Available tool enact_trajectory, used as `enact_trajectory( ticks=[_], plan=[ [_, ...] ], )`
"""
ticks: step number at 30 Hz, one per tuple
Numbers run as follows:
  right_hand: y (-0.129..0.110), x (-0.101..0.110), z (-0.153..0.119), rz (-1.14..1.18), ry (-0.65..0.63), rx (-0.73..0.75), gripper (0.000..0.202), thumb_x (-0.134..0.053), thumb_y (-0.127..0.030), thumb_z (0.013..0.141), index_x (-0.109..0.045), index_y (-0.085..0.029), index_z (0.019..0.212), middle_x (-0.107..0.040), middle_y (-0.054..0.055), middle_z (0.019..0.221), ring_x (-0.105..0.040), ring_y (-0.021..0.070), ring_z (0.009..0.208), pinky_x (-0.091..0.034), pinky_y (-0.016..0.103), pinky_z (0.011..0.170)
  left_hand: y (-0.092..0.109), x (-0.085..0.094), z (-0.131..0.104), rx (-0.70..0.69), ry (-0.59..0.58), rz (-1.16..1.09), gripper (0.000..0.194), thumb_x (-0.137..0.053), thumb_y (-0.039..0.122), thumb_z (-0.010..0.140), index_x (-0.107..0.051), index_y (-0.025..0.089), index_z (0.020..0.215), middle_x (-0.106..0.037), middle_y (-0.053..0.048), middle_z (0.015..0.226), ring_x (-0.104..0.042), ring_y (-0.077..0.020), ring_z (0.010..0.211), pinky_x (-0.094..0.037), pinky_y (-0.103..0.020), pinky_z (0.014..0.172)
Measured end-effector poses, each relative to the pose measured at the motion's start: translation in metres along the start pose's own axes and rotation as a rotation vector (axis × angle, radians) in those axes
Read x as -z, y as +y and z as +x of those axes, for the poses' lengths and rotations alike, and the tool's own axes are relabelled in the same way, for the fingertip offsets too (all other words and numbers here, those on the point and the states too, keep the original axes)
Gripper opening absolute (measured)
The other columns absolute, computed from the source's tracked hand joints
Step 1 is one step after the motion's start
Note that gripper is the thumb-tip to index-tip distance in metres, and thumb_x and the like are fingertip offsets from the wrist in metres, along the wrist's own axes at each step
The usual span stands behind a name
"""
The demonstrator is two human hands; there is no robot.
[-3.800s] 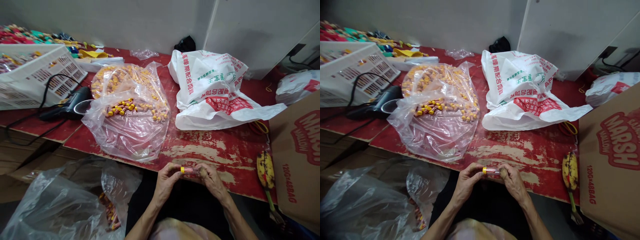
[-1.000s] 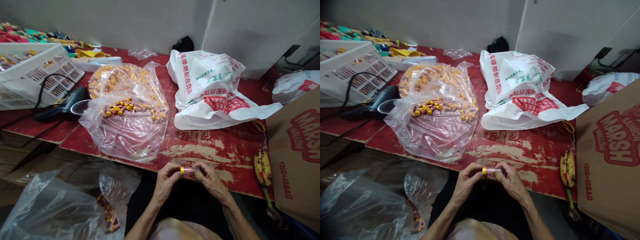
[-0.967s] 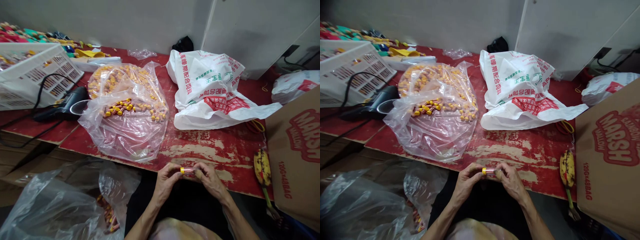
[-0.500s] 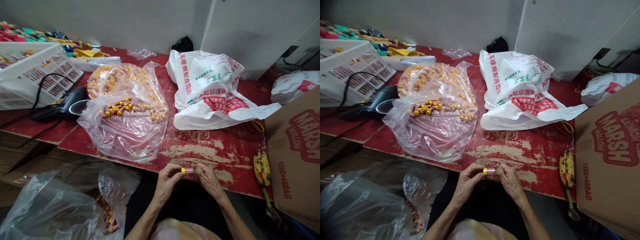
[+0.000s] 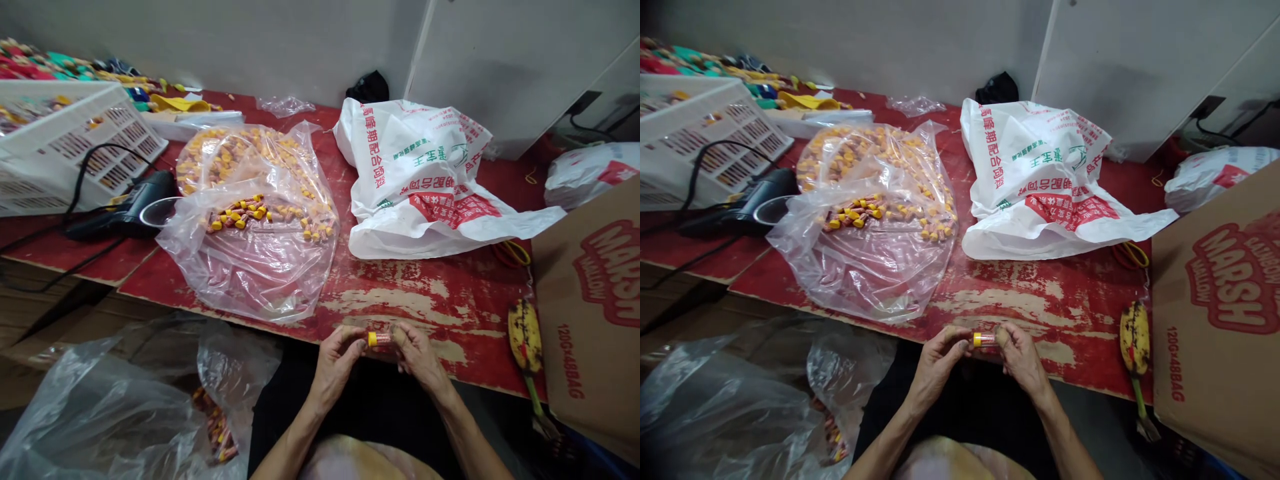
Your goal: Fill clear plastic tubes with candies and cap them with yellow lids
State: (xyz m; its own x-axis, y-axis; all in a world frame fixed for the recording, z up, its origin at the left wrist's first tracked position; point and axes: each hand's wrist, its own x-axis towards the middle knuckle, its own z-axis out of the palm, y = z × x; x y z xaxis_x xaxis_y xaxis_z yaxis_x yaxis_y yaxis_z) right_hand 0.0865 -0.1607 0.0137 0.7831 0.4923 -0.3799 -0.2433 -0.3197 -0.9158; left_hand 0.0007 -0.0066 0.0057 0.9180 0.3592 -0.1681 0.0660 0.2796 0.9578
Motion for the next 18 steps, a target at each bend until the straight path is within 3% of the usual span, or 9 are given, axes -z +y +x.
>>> enact_trajectory(
  ticks=[3, 7, 11, 18],
  plan=[
    [-0.011, 0.021, -0.004, -0.173, 0.092, 0.079, 0.039, -0.045, -0.058, 0.083, -0.055, -0.020, 0.083, -0.044, -0.006, 0.052, -0.040, 0.0103, 0.041, -0.034, 0.022, 0.041, -0.001, 0.002, 0.000, -0.006, 0.028, 0.021, 0.021, -0.063, 0.034, 0.080, -0.068, 0.016, 0.090, -0.062, -0.003, 0.076, -0.061, -0.0156, 0.067, -0.051, -0.027, 0.065],
    [-0.024, 0.049, -0.011, -0.788, 0.222, 0.271, 0.026, -0.044, -0.039, 0.088, -0.061, -0.022, 0.079, -0.062, 0.002, 0.067, -0.056, 0.0166, 0.059, -0.033, 0.026, 0.051, -0.004, 0.002, 0.001, 0.013, 0.054, 0.041, 0.021, -0.062, 0.035, 0.080, -0.066, 0.016, 0.088, -0.063, -0.002, 0.072, -0.061, -0.0154, 0.065, -0.050, -0.026, 0.065],
    [-0.018, 0.052, -0.007, -1.314, 0.261, 0.312, 0.019, -0.045, -0.031, 0.087, -0.059, -0.022, 0.076, -0.066, 0.005, 0.068, -0.059, 0.0181, 0.054, -0.020, 0.028, 0.047, -0.004, 0.001, 0.001, 0.032, 0.077, 0.034, 0.022, -0.063, 0.036, 0.079, -0.067, 0.016, 0.087, -0.063, -0.002, 0.072, -0.062, -0.0155, 0.064, -0.050, -0.026, 0.063],
    [-0.001, 0.037, 0.001, -1.453, 0.237, 0.327, 0.016, -0.043, -0.027, 0.088, -0.056, -0.021, 0.080, -0.064, 0.005, 0.058, -0.061, 0.0177, 0.050, -0.017, 0.029, 0.047, -0.004, 0.000, 0.005, 0.074, 0.092, 0.067, 0.024, -0.063, 0.037, 0.080, -0.068, 0.016, 0.088, -0.065, -0.003, 0.070, -0.062, -0.0164, 0.064, -0.051, -0.027, 0.063]
  ],
)
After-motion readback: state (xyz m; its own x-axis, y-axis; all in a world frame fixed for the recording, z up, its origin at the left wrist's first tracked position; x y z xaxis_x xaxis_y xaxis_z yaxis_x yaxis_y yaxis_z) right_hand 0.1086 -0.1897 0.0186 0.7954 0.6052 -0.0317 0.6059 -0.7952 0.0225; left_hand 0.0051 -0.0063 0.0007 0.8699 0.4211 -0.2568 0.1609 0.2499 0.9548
